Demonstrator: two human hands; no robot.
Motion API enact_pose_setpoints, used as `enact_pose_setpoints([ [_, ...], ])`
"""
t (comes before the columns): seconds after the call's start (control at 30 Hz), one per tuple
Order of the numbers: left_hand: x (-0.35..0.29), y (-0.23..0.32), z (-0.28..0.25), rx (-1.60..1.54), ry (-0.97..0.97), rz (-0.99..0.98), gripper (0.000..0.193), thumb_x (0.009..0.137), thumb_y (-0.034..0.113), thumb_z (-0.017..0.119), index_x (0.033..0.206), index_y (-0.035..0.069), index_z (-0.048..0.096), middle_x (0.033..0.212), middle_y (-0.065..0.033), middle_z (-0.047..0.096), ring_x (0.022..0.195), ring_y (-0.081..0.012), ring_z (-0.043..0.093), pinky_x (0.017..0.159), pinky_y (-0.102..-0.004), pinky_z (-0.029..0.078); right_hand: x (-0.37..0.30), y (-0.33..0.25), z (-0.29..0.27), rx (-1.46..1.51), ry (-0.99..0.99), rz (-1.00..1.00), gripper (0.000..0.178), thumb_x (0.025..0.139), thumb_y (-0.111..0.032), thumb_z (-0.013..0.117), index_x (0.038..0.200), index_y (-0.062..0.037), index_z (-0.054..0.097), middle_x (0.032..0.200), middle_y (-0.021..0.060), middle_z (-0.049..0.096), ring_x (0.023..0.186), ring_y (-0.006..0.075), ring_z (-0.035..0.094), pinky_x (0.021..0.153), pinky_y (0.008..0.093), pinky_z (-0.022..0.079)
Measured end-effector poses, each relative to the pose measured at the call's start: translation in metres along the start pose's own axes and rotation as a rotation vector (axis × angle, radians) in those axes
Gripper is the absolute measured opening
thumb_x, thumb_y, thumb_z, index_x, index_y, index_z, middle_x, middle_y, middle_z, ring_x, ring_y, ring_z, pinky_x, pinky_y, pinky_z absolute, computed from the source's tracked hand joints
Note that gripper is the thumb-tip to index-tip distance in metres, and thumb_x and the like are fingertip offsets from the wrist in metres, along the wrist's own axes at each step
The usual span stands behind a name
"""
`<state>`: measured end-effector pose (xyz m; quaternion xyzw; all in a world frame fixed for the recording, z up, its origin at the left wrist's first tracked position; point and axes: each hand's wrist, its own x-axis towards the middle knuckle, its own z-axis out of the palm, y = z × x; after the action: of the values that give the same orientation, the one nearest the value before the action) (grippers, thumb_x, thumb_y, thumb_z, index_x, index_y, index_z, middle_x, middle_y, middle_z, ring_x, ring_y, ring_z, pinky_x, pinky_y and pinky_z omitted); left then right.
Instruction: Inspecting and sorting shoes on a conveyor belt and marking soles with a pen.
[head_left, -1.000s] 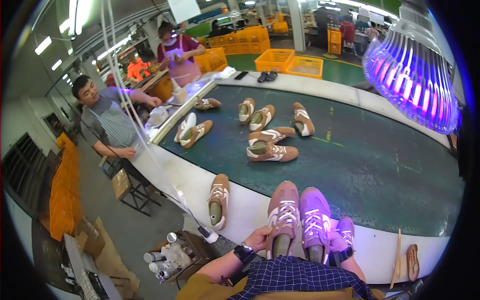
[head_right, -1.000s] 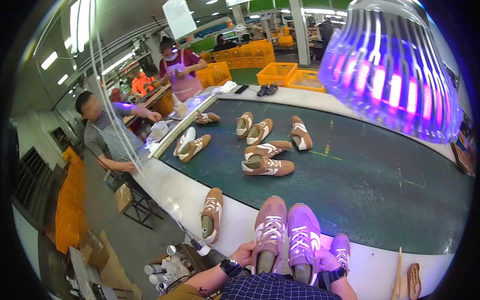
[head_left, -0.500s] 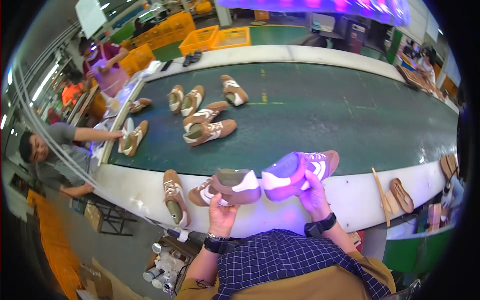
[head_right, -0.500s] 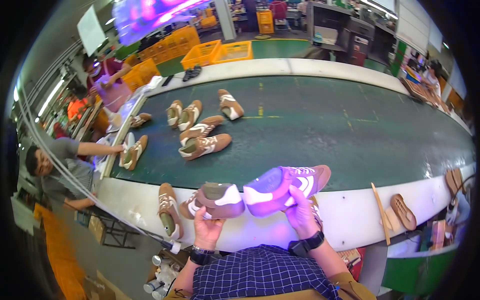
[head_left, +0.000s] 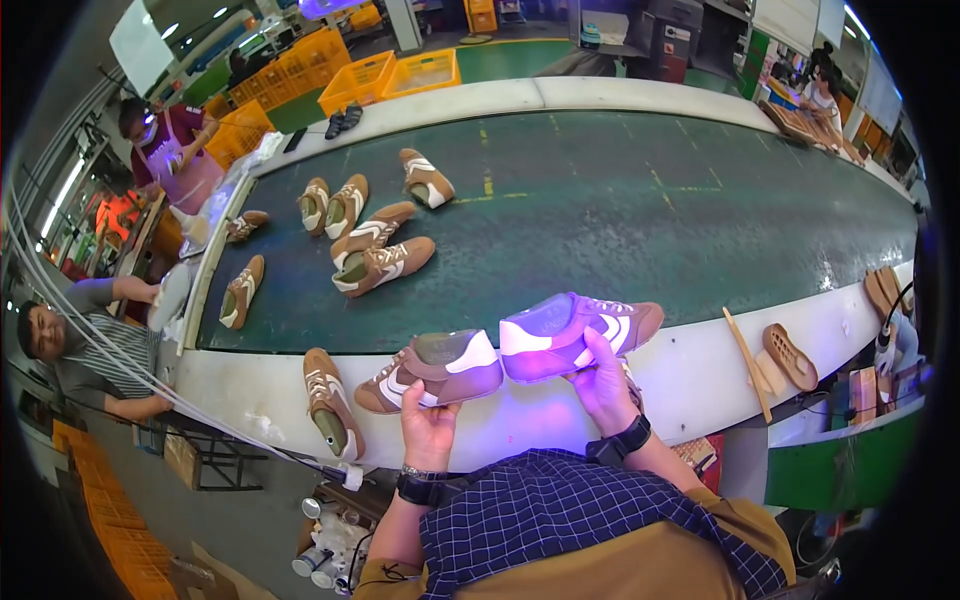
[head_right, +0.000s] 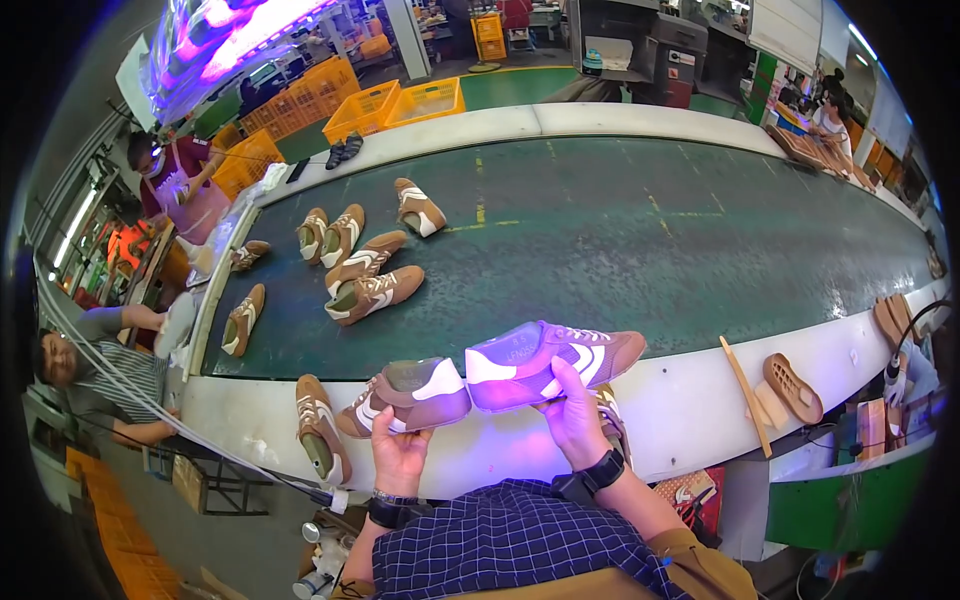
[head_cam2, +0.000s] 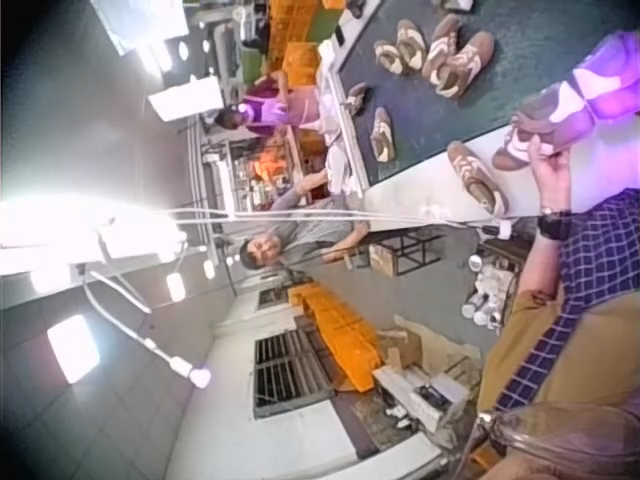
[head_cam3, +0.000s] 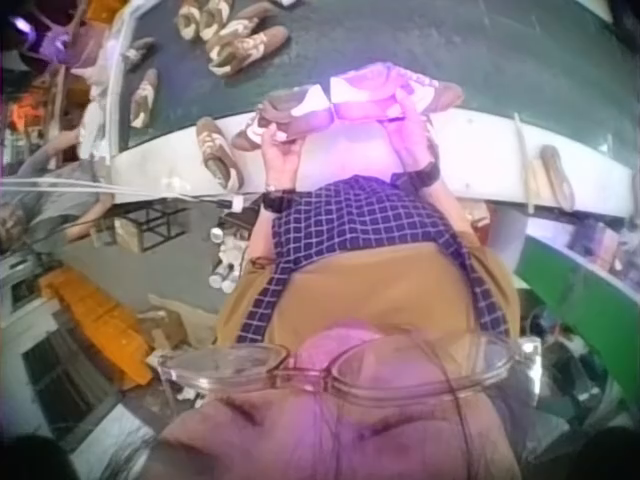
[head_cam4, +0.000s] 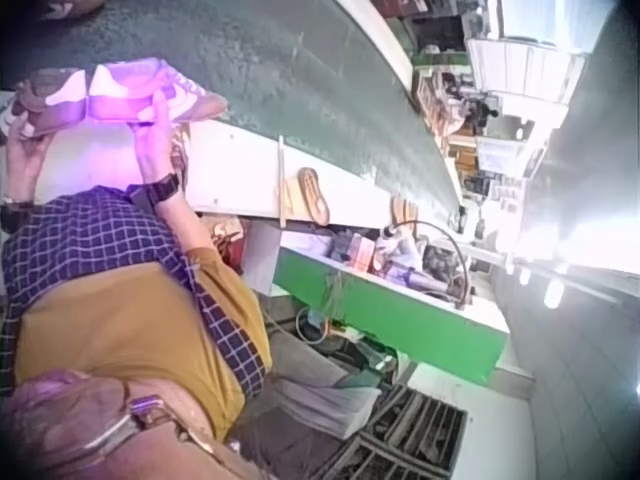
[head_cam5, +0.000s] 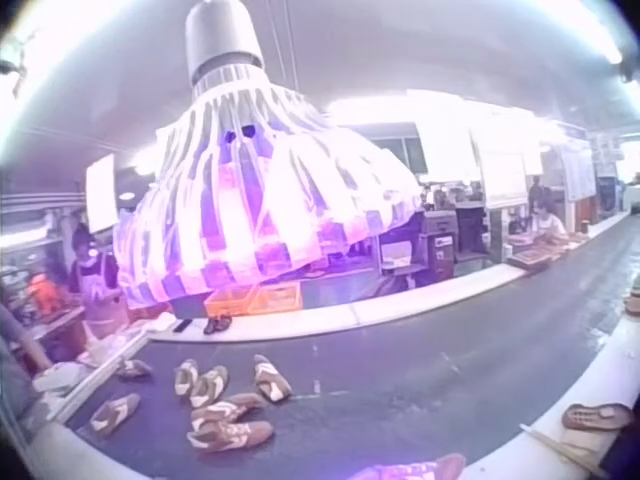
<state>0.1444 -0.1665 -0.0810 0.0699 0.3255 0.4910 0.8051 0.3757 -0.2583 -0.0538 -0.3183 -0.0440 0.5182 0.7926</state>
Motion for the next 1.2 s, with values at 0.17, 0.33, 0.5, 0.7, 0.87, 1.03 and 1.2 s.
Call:
enact_pose_setpoints([
  [0.17,0.000,0.000,0.001,-0.003,-0.010,0.014,0.053,0.079,0.017,0.064,0.127,0.008,0.045,0.125,-0.0101,0.053,0.117,-0.0276,0.050,0.100,-0.0491,0.042,-0.001,0.004,-0.002,0.040,0.029,0.005,0.039,0.087,-0.020,0.062,0.121,-0.0062,0.047,0.114,0.0075,0.057,0.106,0.0211,0.057,0.093,0.0410,0.049],
  [0.33,0.002,-0.001,-0.002,-0.010,-0.020,0.002,0.052,0.079,0.017,0.064,0.127,0.008,0.045,0.125,-0.0104,0.052,0.117,-0.0278,0.050,0.100,-0.0500,0.043,0.000,0.008,-0.006,0.051,0.062,0.011,0.038,0.087,-0.019,0.062,0.120,-0.0059,0.048,0.114,0.0080,0.057,0.106,0.0219,0.057,0.093,0.0413,0.049],
  [0.5,0.005,-0.004,0.000,0.037,-0.008,0.014,0.057,0.077,0.021,0.065,0.128,0.006,0.044,0.123,-0.0113,0.053,0.116,-0.0291,0.050,0.099,-0.0506,0.043,0.005,0.011,-0.011,0.039,0.038,0.002,0.045,0.088,-0.022,0.061,0.126,-0.0063,0.043,0.119,0.0094,0.055,0.111,0.0239,0.055,0.096,0.0437,0.046],
  [0.7,0.009,-0.005,-0.005,-0.004,-0.031,-0.009,0.051,0.080,0.017,0.063,0.127,0.007,0.045,0.126,-0.0104,0.052,0.117,-0.0274,0.050,0.099,-0.0495,0.043,0.004,0.008,-0.010,0.035,0.044,0.028,0.043,0.088,-0.020,0.060,0.125,-0.0066,0.043,0.118,0.0085,0.055,0.111,0.0232,0.055,0.096,0.0427,0.046],
  [0.87,0.008,-0.006,-0.005,0.103,-0.008,0.023,0.053,0.078,0.021,0.063,0.127,0.008,0.045,0.123,-0.0088,0.053,0.114,-0.0265,0.052,0.096,-0.0468,0.045,0.003,0.011,-0.014,0.051,0.075,0.004,0.035,0.088,-0.016,0.061,0.120,-0.0056,0.048,0.114,0.0083,0.057,0.106,0.0222,0.057,0.093,0.0420,0.048],
  [1.03,0.006,-0.003,-0.002,0.170,-0.025,0.047,0.050,0.079,0.021,0.063,0.125,0.009,0.047,0.121,-0.0072,0.055,0.112,-0.0243,0.053,0.093,-0.0448,0.047,0.000,0.007,-0.016,0.018,0.062,-0.005,0.036,0.087,-0.014,0.062,0.119,-0.0060,0.049,0.113,0.0074,0.057,0.105,0.0212,0.057,0.092,0.0402,0.048],
  [1.2,0.008,-0.002,-0.004,0.205,-0.039,0.034,0.050,0.079,0.020,0.063,0.125,0.010,0.047,0.120,-0.0063,0.056,0.111,-0.0231,0.053,0.093,-0.0436,0.046,0.005,0.009,-0.030,-0.044,0.063,-0.029,0.037,0.085,-0.015,0.063,0.119,-0.0063,0.050,0.112,0.0068,0.058,0.104,0.0197,0.058,0.090,0.0390,0.049],
])
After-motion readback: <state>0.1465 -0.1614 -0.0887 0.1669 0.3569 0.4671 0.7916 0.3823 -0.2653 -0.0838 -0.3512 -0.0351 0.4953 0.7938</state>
